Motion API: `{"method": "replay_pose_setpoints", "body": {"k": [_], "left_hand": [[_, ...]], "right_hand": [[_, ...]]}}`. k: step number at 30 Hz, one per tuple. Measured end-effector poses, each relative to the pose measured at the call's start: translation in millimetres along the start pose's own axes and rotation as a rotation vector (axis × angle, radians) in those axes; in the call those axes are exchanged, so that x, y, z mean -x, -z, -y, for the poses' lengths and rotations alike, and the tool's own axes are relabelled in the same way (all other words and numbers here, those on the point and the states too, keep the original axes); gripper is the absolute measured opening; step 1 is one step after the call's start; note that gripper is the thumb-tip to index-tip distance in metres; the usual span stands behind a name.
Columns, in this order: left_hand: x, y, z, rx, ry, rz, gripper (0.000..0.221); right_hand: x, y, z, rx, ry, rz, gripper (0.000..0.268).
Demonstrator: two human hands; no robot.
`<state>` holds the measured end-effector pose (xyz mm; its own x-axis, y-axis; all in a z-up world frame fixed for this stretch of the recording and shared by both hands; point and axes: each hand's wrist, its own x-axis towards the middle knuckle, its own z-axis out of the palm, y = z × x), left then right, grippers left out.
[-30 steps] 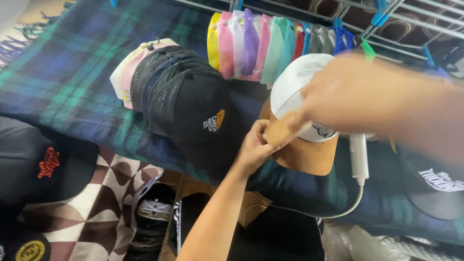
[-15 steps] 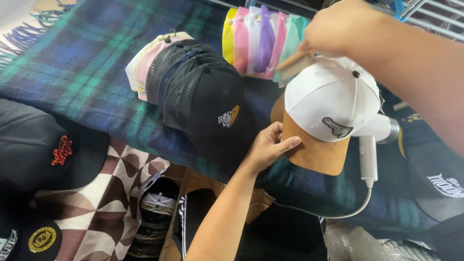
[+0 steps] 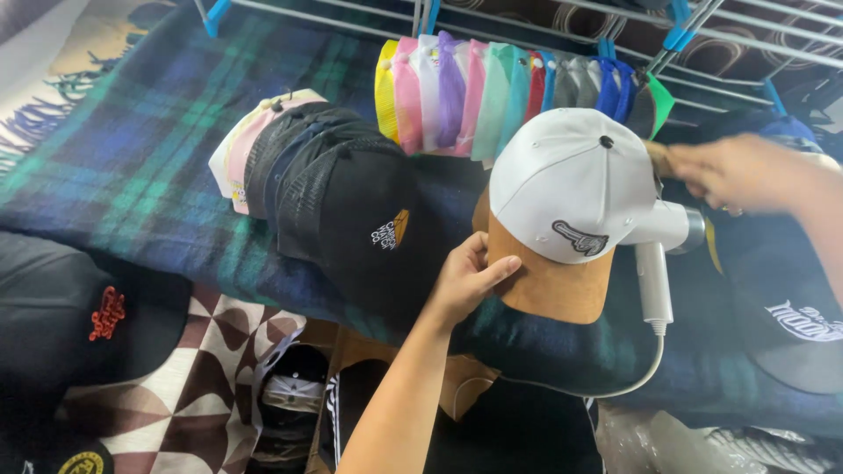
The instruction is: Cleaning and reshaping a baseball cap using a hair dryer and a brush on a wooden head form
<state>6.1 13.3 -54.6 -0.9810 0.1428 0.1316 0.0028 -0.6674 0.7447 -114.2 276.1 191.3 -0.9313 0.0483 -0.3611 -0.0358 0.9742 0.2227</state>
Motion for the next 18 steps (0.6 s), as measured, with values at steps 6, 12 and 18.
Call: {"method": "replay_pose_setpoints", "body": {"k": [6,12,18], "left_hand": [[-2.2,4.0,3.2,-0.031,-0.002,-0.029,0.028],[1.2,5.8,-1.8,-0.116,0.007,-0.063,0.026],[3.4,-8.2,-10.1,-0.167,-0.134,-0.033,0.017]], "right_hand": [[84.5,-111.4,-33.5,-0.506,-0.16,-0.095,0.051],[130.0,-209.0,-20.6,-1.123,0.065,-0.315,0.055],[114.7,-240.4,29.2,-0.846,0.555,-1.205,0.049]]}}
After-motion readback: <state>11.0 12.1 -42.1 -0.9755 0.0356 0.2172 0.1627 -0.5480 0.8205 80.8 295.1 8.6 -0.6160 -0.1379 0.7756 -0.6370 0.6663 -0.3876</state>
